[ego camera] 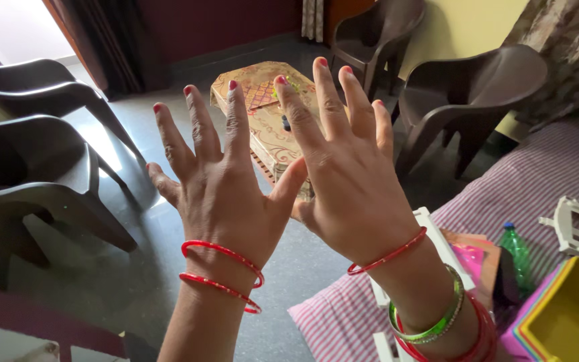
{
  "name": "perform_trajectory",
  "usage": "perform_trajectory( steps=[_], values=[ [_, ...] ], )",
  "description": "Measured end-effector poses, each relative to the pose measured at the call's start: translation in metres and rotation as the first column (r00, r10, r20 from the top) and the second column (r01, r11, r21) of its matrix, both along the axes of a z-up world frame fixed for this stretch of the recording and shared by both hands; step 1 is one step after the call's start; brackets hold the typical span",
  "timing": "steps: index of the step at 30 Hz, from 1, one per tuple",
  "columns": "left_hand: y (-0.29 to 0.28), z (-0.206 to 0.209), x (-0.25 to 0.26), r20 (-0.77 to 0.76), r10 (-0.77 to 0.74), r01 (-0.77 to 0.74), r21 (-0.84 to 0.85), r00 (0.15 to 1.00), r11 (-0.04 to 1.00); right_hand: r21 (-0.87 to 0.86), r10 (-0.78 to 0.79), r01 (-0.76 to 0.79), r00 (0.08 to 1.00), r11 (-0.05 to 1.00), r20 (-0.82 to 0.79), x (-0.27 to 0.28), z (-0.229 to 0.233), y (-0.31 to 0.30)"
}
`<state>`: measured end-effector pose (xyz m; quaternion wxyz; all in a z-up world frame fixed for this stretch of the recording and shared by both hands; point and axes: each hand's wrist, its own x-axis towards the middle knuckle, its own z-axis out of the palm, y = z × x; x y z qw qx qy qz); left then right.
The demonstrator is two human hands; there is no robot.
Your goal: The person assembles a white plastic shelving unit by hand, connecting frame pieces and inserting vertical supports. The person works on a bed with striped sheets, handling multiple white plastic components and securing them into place.
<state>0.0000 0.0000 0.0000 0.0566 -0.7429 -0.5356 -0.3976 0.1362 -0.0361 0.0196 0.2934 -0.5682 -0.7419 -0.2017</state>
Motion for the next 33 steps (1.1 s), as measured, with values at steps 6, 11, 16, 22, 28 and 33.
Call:
perform_trajectory(
  steps=[6, 11, 16, 22, 28, 33],
  values=[
    [0.067, 0.001, -0.042, -0.018, -0.034, 0.034, 0.020, 0.999, 0.999, 0.026, -0.043, 0.043, 0.999, 0.999, -0.006, -0.043, -0.002, 0.063],
    [0.115, 0.001, -0.061, 0.000, -0.042, 0.042, 0.018, 0.999, 0.999, 0.017, -0.039, 0.039, 0.999, 0.999, -0.013, -0.061, -0.003, 0.108],
    [0.164, -0.001, -0.061, -0.007, -0.042, 0.042, 0.031, 0.999, 0.999, 0.016, -0.045, 0.046, 0.999, 0.999, -0.022, -0.063, -0.003, 0.153],
    [0.228, -0.002, -0.043, -0.018, -0.048, 0.049, 0.060, 0.999, 0.997, 0.038, -0.032, 0.034, 0.999, 0.999, -0.035, -0.043, -0.003, 0.216],
    [0.292, 0.011, -0.008, -0.010, -0.074, 0.074, 0.073, 0.997, 0.995, 0.065, -0.054, 0.055, 0.998, 0.996, -0.022, -0.008, 0.010, 0.281],
    [0.335, 0.017, 0.027, -0.008, -0.126, 0.126, 0.061, 0.992, 0.990, 0.046, -0.118, 0.119, 0.993, 0.992, -0.012, 0.026, 0.019, 0.314]
  ],
)
